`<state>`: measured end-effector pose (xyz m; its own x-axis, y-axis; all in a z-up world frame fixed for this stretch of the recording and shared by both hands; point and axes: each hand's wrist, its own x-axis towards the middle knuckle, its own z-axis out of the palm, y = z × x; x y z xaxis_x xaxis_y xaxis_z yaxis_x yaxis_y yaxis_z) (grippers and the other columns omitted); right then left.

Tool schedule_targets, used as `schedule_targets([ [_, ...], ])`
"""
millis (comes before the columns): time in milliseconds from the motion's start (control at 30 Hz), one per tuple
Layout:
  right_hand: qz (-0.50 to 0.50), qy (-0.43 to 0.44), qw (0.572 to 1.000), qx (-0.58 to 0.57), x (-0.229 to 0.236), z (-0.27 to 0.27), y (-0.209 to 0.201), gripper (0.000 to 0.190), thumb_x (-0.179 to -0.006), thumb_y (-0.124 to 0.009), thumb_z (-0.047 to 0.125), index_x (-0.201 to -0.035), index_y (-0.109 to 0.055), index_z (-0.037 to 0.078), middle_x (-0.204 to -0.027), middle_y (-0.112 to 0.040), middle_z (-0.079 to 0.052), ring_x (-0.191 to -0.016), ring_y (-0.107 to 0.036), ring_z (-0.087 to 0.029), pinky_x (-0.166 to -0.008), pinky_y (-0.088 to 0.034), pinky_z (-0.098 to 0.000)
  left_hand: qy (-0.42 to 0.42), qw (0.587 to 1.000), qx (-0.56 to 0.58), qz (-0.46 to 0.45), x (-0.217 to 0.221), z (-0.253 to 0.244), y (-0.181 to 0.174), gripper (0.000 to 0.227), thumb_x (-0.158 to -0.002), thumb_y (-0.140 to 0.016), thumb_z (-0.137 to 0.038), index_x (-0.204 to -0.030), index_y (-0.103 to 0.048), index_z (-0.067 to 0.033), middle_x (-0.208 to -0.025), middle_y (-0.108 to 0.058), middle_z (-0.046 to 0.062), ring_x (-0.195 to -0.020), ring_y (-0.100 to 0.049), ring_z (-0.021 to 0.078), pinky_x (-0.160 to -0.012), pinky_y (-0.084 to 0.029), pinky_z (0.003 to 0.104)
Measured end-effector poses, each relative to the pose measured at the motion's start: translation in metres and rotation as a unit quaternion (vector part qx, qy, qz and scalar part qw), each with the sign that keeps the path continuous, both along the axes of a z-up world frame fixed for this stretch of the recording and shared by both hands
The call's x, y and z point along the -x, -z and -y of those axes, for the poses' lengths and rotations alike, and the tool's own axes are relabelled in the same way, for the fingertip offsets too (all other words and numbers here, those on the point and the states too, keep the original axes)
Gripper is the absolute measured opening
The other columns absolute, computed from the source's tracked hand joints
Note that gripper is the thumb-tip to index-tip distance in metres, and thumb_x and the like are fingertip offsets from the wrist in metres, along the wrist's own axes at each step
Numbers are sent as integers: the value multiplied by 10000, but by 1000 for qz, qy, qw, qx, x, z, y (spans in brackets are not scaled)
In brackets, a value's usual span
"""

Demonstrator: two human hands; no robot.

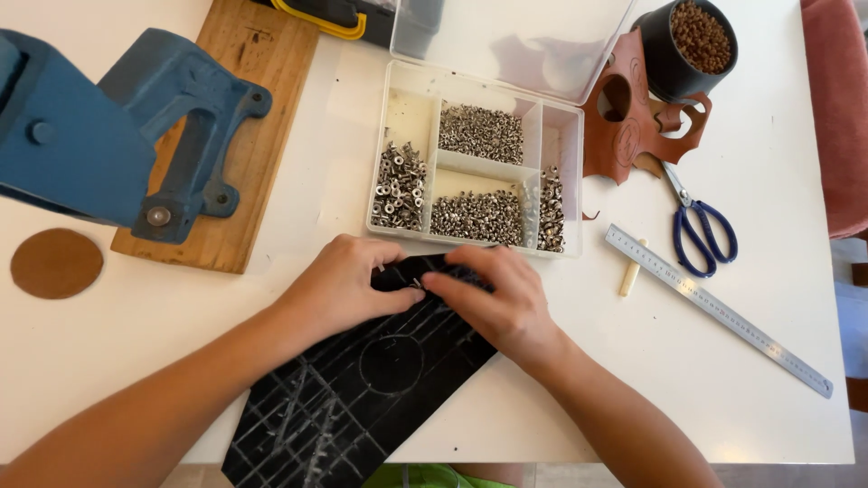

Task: Inserting metal eyelets into pre-punched holes in a black leather component

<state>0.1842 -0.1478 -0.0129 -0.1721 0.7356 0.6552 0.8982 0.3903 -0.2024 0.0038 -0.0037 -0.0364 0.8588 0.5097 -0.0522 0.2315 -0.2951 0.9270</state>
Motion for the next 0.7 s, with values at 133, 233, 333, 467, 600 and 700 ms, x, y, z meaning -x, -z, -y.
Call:
schedule_targets([
  [133,35,-43,998,-20,12,-10,-9,190,-1052,-578,116,-975,-752,126,-1031,-699,-107,-798,-630,-267,-725,-498,-305,19,998,24,-50,-1,-4,13,227,-695,-820,-265,-828,-759,-91,-702,-730,118,-668,-698,276,-631,-553,389],
  [233,40,-44,998,-30,9,-10,-2,234,-1055,-584,162,-911,-766,130,-986,-730,-70,-811,-643,-252,-715,-489,-313,50,994,42,-85,0,-6,10,267,-693,-832,-296,-880,-774,-114,-724,-738,103,-705,-702,245,-668,-563,373],
  [333,-78,-34,996,9,1,-6,0,207,-1040,-617,210,-950,-796,157,-1006,-756,-10,-895,-666,-240,-840,-523,-321,64,991,56,-105,0,-8,0,280,-708,-825,-321,-905,-769,-130,-758,-751,73,-748,-700,239,-712,-559,374],
  [467,-182,-2,980,82,-7,-3,-18,65,-872,-818,179,-900,-777,137,-1174,-698,-100,-1205,-610,-392,-1058,-432,-486,68,989,83,-101,1,-9,-12,309,-719,-778,-237,-1003,-729,-126,-916,-762,64,-917,-701,233,-856,-548,403],
  [600,-196,-21,970,140,-7,-1,-9,84,-869,-821,261,-881,-764,201,-1263,-679,-85,-1224,-633,-345,-1038,-371,-432,77,986,111,-98,1,-14,-36,395,-717,-719,-157,-1110,-746,-126,-964,-803,96,-964,-743,257,-882,-583,409],
  [700,-199,-13,969,144,-8,0,-8,88,-875,-820,280,-887,-762,214,-1264,-683,-73,-1219,-636,-315,-1039,-347,-410,66,987,115,-88,-2,-6,-37,299,-718,-756,-177,-1010,-786,-119,-842,-809,65,-860,-718,161,-786,-601,344],
])
